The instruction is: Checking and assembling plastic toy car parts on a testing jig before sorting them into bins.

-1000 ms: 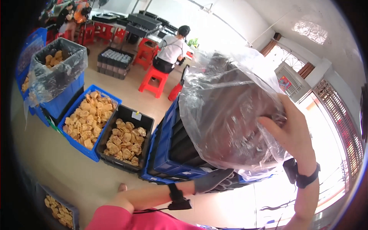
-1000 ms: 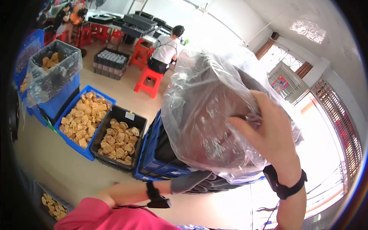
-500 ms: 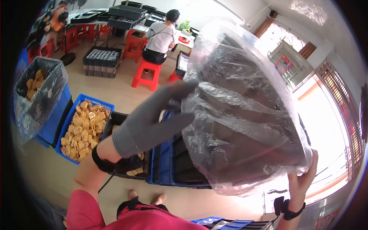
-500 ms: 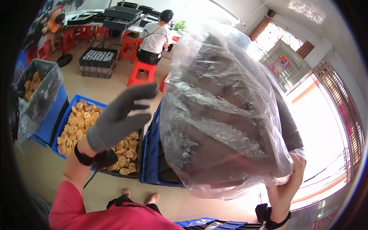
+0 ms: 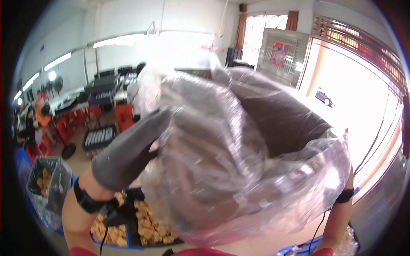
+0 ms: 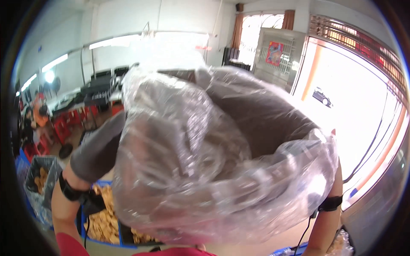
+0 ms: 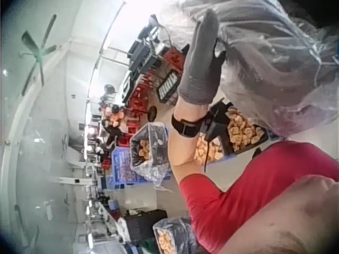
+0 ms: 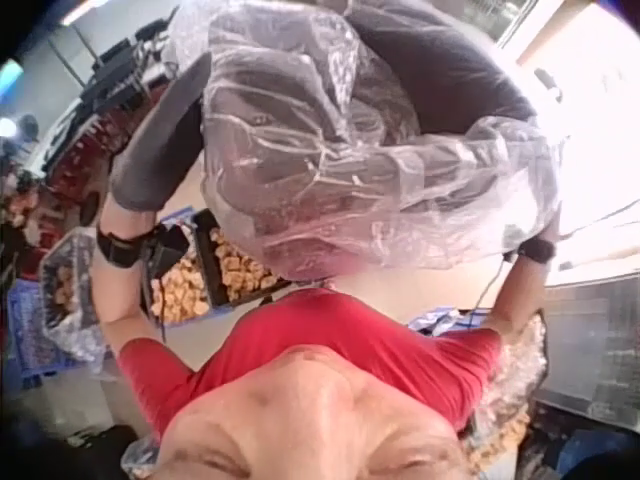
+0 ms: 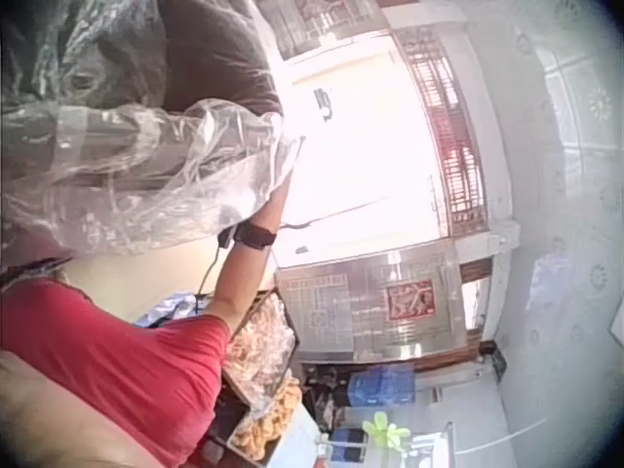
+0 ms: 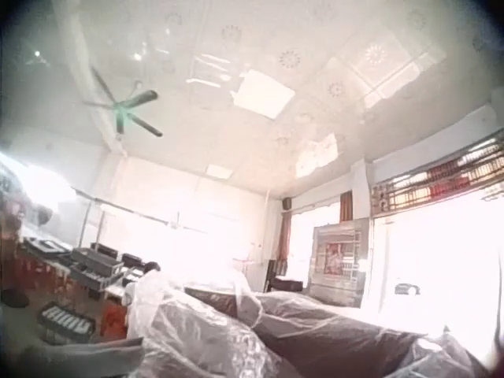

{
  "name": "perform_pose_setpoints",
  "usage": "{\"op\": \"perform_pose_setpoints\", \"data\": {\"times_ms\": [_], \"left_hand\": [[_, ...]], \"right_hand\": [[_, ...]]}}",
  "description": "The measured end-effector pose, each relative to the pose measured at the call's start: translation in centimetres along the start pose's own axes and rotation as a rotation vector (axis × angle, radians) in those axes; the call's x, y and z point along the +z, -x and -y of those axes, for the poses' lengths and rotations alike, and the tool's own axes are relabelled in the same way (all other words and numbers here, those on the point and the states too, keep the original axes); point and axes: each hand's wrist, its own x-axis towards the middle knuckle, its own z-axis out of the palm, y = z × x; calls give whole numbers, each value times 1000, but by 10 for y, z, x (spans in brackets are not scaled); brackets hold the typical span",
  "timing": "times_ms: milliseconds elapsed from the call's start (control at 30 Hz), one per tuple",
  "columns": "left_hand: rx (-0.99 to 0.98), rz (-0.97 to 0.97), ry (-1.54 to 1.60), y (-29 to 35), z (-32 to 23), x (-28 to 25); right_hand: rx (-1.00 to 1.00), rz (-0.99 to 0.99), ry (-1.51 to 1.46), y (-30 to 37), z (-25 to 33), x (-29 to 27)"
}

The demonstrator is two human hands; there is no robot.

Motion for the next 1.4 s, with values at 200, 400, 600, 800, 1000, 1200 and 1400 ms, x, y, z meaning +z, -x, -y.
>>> {"op": "perform_pose_setpoints", "data": {"times_ms": [200,400,600,800,1000,1200,1400], "left_hand": [[-591,-156,738,-27,-70,22],[-35,79,-698,-11,-25,-6],[8,569,-356,-101,15,82],[-63,743,-131,-117,17,128],[-131,865,129,-122,11,173],[-236,962,380,-126,3,210],[-357,998,612,-135,-1,256]], "right_hand": [[278,199,-395,11,18,13],[272,287,-436,10,-11,63],[150,83,-349,-20,-26,19],[-25,168,-251,-33,-50,36],[-35,195,-511,-43,-44,50],[-26,208,-572,-30,-42,45],[39,115,-556,-22,-21,46]]}}
